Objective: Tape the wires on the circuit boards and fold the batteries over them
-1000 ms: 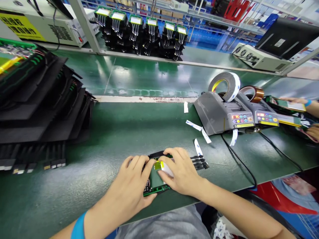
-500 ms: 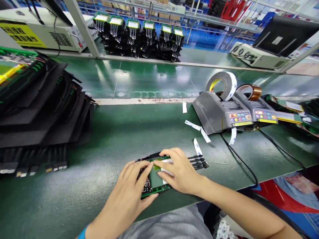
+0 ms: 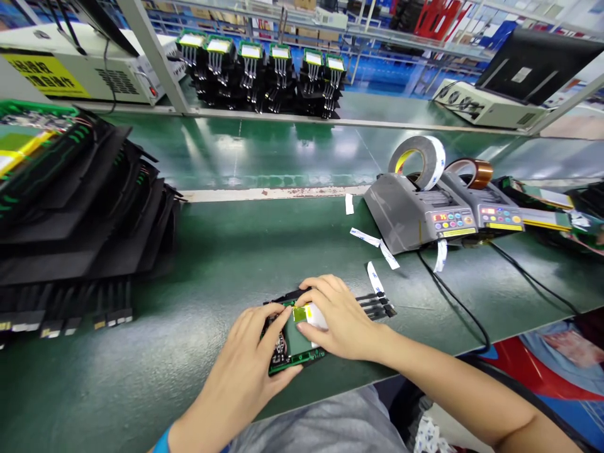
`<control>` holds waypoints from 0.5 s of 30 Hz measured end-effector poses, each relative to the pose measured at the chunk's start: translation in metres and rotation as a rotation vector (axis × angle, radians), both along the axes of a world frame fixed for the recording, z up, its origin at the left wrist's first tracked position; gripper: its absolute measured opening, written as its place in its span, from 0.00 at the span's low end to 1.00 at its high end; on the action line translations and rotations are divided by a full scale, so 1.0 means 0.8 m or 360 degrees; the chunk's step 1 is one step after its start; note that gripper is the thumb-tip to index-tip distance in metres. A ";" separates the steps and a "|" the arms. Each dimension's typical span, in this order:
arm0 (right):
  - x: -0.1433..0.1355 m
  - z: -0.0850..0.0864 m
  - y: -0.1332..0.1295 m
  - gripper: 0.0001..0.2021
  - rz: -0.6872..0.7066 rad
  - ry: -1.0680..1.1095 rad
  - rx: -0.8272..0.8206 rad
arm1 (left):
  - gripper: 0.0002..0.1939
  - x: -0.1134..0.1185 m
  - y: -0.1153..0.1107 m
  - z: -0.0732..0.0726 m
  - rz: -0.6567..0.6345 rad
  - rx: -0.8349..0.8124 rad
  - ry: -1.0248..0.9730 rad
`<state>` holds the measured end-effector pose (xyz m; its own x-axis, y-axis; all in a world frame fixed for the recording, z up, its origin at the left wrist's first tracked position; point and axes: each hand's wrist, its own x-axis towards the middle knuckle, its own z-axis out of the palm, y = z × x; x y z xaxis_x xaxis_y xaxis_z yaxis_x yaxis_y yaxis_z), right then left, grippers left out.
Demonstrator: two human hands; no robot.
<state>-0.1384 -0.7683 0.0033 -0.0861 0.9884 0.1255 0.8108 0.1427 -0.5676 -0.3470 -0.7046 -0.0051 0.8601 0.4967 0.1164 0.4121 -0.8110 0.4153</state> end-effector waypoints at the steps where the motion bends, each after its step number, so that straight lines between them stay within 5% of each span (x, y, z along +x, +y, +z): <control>1: 0.005 0.003 0.001 0.17 0.0032 0.0058 -0.0034 | 0.35 -0.001 -0.001 0.000 0.0021 -0.0002 -0.0008; 7: 0.041 0.025 0.013 0.43 0.0130 -0.0083 -0.0334 | 0.56 0.000 -0.002 -0.008 0.0111 -0.0092 0.0038; 12: 0.042 0.030 0.039 0.46 0.0353 -0.0381 -0.0522 | 0.48 0.003 -0.005 -0.019 0.0131 -0.0245 0.0014; 15: 0.041 0.032 0.053 0.41 0.0499 -0.0431 -0.0650 | 0.45 -0.001 -0.008 -0.022 0.0067 -0.0120 -0.0062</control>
<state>-0.1056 -0.7258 0.0289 -0.3581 0.8741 -0.3282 0.8893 0.2121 -0.4052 -0.3481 -0.7114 -0.0227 0.8337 0.5411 0.1101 0.4279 -0.7591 0.4907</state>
